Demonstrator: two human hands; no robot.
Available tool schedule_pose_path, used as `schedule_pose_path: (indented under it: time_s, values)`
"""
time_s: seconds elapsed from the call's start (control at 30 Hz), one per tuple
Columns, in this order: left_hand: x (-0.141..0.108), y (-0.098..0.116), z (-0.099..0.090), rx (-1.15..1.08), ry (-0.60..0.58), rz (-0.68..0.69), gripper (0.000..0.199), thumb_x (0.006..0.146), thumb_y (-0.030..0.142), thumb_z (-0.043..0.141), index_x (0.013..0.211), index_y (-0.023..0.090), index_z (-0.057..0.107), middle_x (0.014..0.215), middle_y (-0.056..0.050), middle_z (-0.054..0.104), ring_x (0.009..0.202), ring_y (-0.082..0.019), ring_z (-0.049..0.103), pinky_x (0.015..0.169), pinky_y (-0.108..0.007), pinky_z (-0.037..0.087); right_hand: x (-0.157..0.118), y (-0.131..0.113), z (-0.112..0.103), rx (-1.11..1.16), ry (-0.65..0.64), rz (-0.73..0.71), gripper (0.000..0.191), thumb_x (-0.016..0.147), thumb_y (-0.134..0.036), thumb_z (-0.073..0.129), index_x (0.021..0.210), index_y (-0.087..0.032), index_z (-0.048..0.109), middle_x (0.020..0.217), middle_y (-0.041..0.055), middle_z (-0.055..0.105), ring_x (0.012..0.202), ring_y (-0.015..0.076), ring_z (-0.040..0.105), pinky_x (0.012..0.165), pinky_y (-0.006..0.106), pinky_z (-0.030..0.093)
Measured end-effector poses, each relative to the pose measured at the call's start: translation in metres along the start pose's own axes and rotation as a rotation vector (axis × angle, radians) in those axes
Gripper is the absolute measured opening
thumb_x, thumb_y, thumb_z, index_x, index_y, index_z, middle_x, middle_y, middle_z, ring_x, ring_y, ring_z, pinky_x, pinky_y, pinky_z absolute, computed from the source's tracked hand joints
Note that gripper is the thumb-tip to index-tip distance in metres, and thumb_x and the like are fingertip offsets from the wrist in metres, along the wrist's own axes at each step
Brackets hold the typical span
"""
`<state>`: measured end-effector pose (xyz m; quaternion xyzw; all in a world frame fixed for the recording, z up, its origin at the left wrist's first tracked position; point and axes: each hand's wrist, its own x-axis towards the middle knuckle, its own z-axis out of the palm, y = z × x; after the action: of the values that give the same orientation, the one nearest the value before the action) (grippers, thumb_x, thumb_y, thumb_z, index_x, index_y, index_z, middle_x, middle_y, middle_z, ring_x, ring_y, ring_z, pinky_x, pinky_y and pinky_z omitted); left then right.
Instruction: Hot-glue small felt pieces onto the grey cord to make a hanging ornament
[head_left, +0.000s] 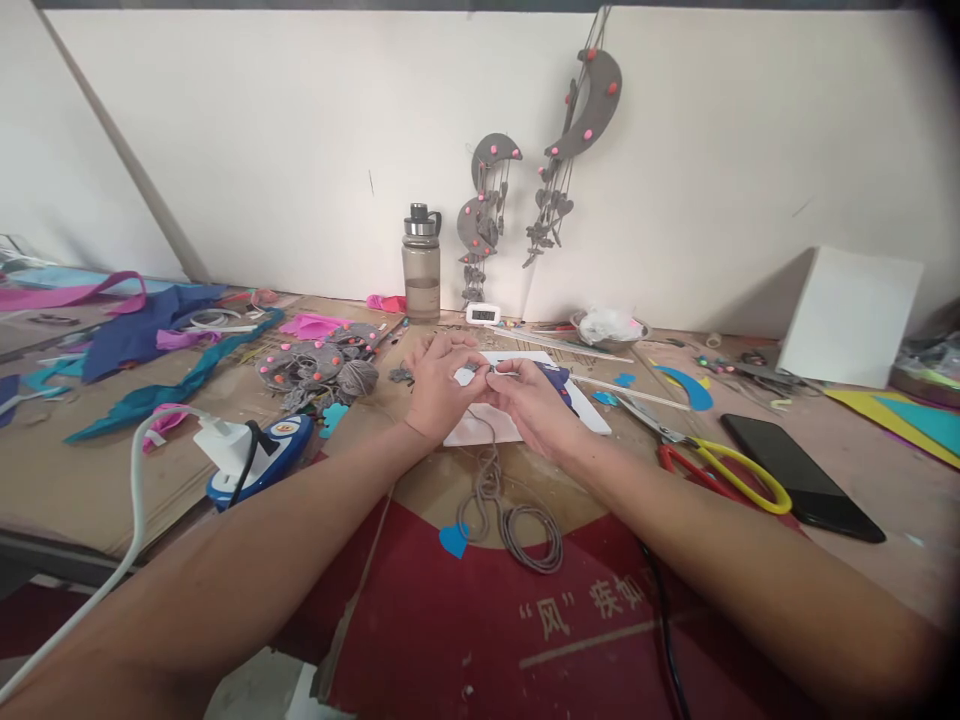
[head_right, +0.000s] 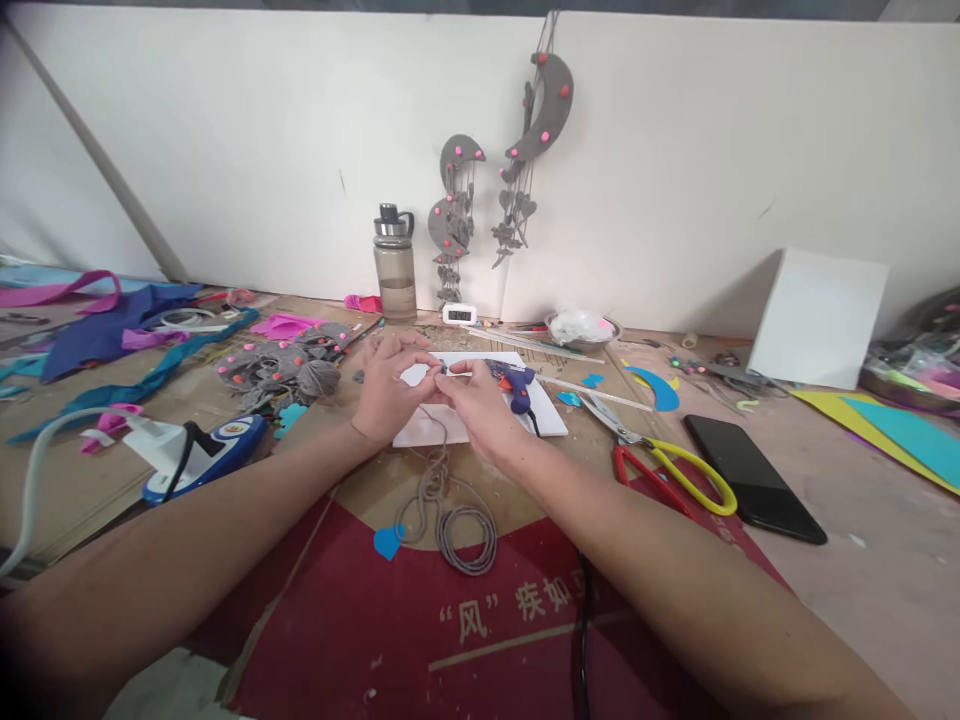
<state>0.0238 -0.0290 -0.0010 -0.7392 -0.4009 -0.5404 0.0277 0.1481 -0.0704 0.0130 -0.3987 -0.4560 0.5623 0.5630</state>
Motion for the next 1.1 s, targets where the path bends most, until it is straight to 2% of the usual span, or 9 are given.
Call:
schedule_pose_path:
  time_s: [0.1,0.2,0.33,0.4,0.5,0.7,0.97,1.1]
  values:
    - [0.0,-0.001,0.001,-0.144,-0.028,-0.014,0.006,0.076,0.017,0.061,0.074,0.02,0.066,0.091,-0.004,0.066,0.078,-0.015,0.057,0.077,-0.031,0.043,0.003,-0.001,-0.003,-0.047,0.043,-0.023,0.021,0.068,-0.021,0.059,0.082,-0.022,0.044,0.066,-0.0065,0.052,0.053,0.0083,0.05,0.062,0.03,0.048]
    - [0.0,0.001,0.001,-0.227,-0.06,-0.133,0.006,0.076,0.019,0.059,0.073,0.02,0.064,0.073,0.001,0.064,0.058,-0.01,0.051,0.061,-0.025,0.042,0.008,0.002,-0.01,-0.15,0.103,-0.069,0.013,0.07,-0.024,0.055,0.081,-0.021,0.048,0.067,-0.0062,0.048,0.048,0.0056,0.04,0.051,0.024,0.042]
    - [-0.001,0.005,0.0,-0.371,-0.126,-0.302,0.008,0.077,0.024,0.058,0.074,0.019,0.063,0.058,0.004,0.059,0.05,-0.008,0.051,0.055,-0.023,0.041,0.011,0.006,-0.018,-0.385,0.147,-0.233,0.014,0.075,-0.031,0.053,0.084,-0.022,0.051,0.071,-0.0045,0.047,0.055,0.0079,0.039,0.049,0.022,0.034]
    - [-0.002,0.006,0.0,-0.472,-0.166,-0.369,0.01,0.078,0.027,0.057,0.076,0.018,0.062,0.055,0.003,0.059,0.049,-0.009,0.053,0.052,-0.022,0.042,0.011,0.007,-0.02,-0.499,0.166,-0.324,0.017,0.076,-0.034,0.055,0.088,-0.022,0.052,0.071,-0.0042,0.047,0.06,0.0099,0.04,0.052,0.023,0.035]
    - [-0.004,0.008,0.001,-0.591,-0.207,-0.429,0.014,0.078,0.031,0.058,0.077,0.018,0.061,0.056,0.001,0.061,0.049,-0.01,0.056,0.048,-0.021,0.044,0.009,0.005,-0.022,-0.61,0.184,-0.388,0.019,0.078,-0.037,0.054,0.09,-0.022,0.056,0.064,-0.0048,0.041,0.06,0.0117,0.039,0.055,0.025,0.034]
    - [-0.005,0.013,0.0,-0.669,-0.235,-0.448,0.016,0.077,0.031,0.06,0.076,0.016,0.062,0.06,-0.001,0.064,0.055,-0.012,0.062,0.049,-0.021,0.048,0.01,0.002,-0.023,-0.698,0.237,-0.416,0.017,0.078,-0.035,0.055,0.077,-0.02,0.061,0.061,-0.0033,0.043,0.06,0.0125,0.038,0.058,0.027,0.032]
    - [-0.002,0.013,0.0,-0.758,-0.31,-0.475,0.019,0.077,0.03,0.062,0.088,0.014,0.065,0.08,-0.005,0.07,0.069,-0.016,0.069,0.065,-0.028,0.058,0.014,0.004,-0.026,-0.699,0.247,-0.412,0.017,0.078,-0.034,0.053,0.077,-0.018,0.06,0.068,0.0002,0.056,0.062,0.0134,0.044,0.06,0.027,0.035]
    - [0.0,0.011,-0.001,-0.707,-0.366,-0.494,0.018,0.075,0.03,0.065,0.081,0.014,0.068,0.079,-0.006,0.07,0.068,-0.016,0.069,0.065,-0.028,0.059,0.013,0.004,-0.028,-0.782,0.241,-0.442,0.017,0.08,-0.034,0.051,0.079,-0.019,0.06,0.071,0.0008,0.058,0.064,0.014,0.045,0.062,0.027,0.036]
